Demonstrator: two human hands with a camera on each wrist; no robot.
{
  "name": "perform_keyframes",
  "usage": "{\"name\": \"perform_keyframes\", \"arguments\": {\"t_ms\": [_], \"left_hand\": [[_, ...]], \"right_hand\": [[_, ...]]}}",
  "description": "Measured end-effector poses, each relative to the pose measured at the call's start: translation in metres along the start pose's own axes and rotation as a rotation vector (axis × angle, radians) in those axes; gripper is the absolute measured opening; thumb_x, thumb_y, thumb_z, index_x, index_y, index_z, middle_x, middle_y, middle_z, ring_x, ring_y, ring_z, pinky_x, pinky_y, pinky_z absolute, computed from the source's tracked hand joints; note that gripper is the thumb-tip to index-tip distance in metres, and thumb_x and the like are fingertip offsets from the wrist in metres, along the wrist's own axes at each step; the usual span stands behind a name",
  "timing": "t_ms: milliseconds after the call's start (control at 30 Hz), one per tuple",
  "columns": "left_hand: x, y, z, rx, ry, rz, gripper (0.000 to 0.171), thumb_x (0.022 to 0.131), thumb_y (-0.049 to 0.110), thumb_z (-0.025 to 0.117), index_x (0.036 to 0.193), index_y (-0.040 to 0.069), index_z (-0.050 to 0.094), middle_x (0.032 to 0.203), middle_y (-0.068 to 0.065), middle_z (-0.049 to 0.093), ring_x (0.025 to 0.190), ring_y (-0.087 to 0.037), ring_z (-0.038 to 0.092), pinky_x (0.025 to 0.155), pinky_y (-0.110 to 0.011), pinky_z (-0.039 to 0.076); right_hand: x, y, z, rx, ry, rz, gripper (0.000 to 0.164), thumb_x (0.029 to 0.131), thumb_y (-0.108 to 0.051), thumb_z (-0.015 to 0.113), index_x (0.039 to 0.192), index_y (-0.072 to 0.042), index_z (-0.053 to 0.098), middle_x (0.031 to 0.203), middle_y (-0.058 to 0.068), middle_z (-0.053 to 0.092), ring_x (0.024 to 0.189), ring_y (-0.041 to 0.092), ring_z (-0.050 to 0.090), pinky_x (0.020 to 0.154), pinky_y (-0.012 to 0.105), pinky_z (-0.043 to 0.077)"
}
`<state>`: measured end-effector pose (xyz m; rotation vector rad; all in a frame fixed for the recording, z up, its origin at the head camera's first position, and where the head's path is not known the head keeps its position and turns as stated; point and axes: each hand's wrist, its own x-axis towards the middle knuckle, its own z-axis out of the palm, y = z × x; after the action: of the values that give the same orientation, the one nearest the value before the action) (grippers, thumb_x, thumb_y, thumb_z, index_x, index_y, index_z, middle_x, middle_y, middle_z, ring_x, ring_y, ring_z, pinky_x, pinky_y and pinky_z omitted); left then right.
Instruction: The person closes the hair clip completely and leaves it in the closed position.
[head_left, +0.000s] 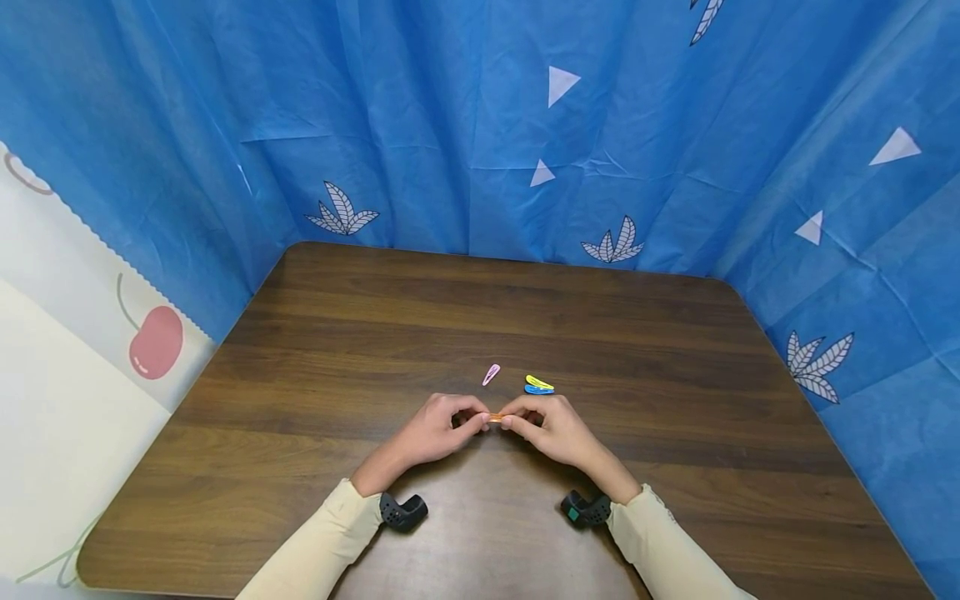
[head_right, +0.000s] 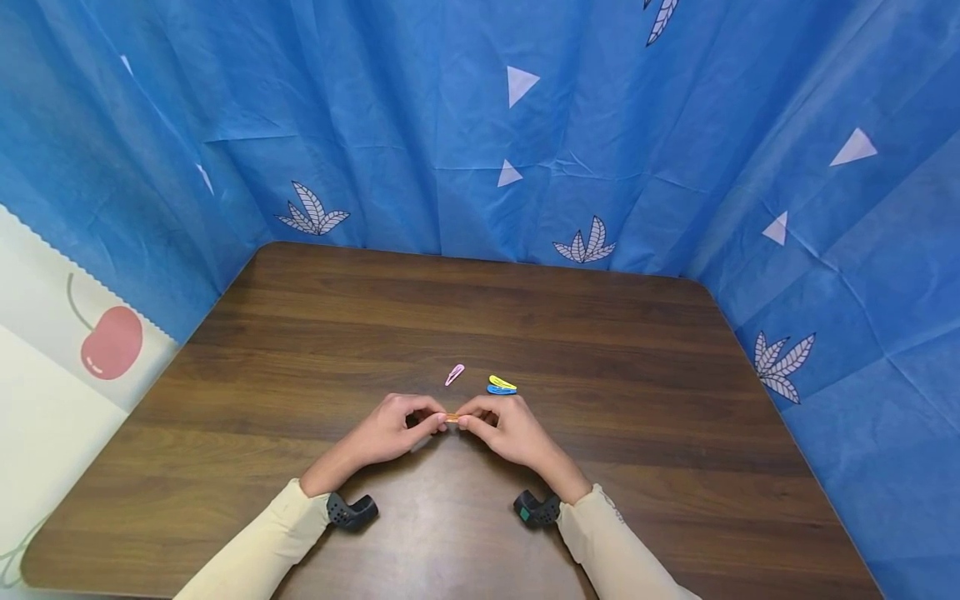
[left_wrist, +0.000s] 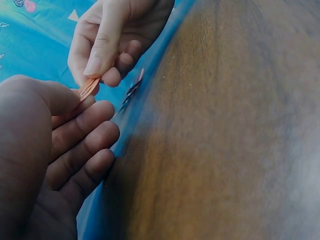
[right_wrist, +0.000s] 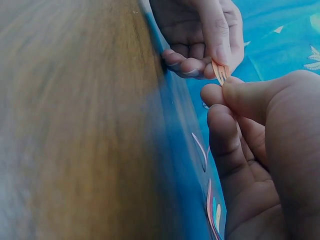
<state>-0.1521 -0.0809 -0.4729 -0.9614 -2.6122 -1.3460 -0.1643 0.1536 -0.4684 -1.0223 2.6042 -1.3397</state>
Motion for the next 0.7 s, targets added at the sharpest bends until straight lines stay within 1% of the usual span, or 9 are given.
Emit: {"name": "perform_keyframes", "arguments": {"t_ms": [233,367,433,600,700], "left_hand": [[0.000,0.001,0.000,-0.016,-0.008,0.023,0.013,0.095,0.023,0.061,0.089,0.016,0.071,0.078,0.007,0.070,0.070,0.001,0.059,0.063,-0.021,0.049],[-0.001,0.001,-0.001,-0.014,-0.011,0.027,0.013,0.095,0.023,0.062,0.090,0.017,0.072,0.079,0.008,0.071,0.072,0.001,0.059,0.065,-0.022,0.050],[-0.001,0.002,-0.001,-0.015,-0.016,0.026,0.012,0.095,0.023,0.062,0.090,0.017,0.072,0.079,0.008,0.071,0.072,0.001,0.060,0.065,-0.023,0.050],[-0.002,0.003,-0.002,-0.024,-0.028,0.025,0.011,0.094,0.021,0.062,0.091,0.018,0.072,0.079,0.008,0.071,0.073,0.001,0.061,0.066,-0.022,0.051],[-0.002,0.004,-0.002,-0.034,-0.031,0.021,0.011,0.094,0.021,0.062,0.091,0.017,0.073,0.079,0.007,0.072,0.072,0.001,0.061,0.065,-0.021,0.050]], "right_hand": [[-0.001,-0.001,0.000,0.049,-0.011,0.023,0.008,0.092,-0.031,0.065,0.095,-0.028,0.072,0.083,-0.013,0.069,0.066,0.006,0.061,0.058,0.024,0.051],[-0.001,-0.002,0.000,0.064,-0.018,0.046,0.008,0.091,-0.026,0.066,0.096,-0.025,0.072,0.083,-0.009,0.070,0.065,0.012,0.062,0.057,0.025,0.051],[-0.001,-0.004,0.000,0.066,-0.021,0.053,0.008,0.092,-0.021,0.066,0.096,-0.021,0.073,0.083,-0.005,0.070,0.065,0.016,0.063,0.057,0.026,0.052],[-0.001,-0.023,-0.006,0.087,-0.029,0.048,0.008,0.092,-0.011,0.065,0.095,-0.010,0.072,0.081,0.004,0.070,0.064,0.024,0.063,0.057,0.029,0.053],[-0.001,-0.034,-0.010,0.112,-0.031,0.029,0.008,0.091,-0.008,0.064,0.094,-0.007,0.072,0.081,0.007,0.070,0.064,0.026,0.063,0.057,0.028,0.052]]}}
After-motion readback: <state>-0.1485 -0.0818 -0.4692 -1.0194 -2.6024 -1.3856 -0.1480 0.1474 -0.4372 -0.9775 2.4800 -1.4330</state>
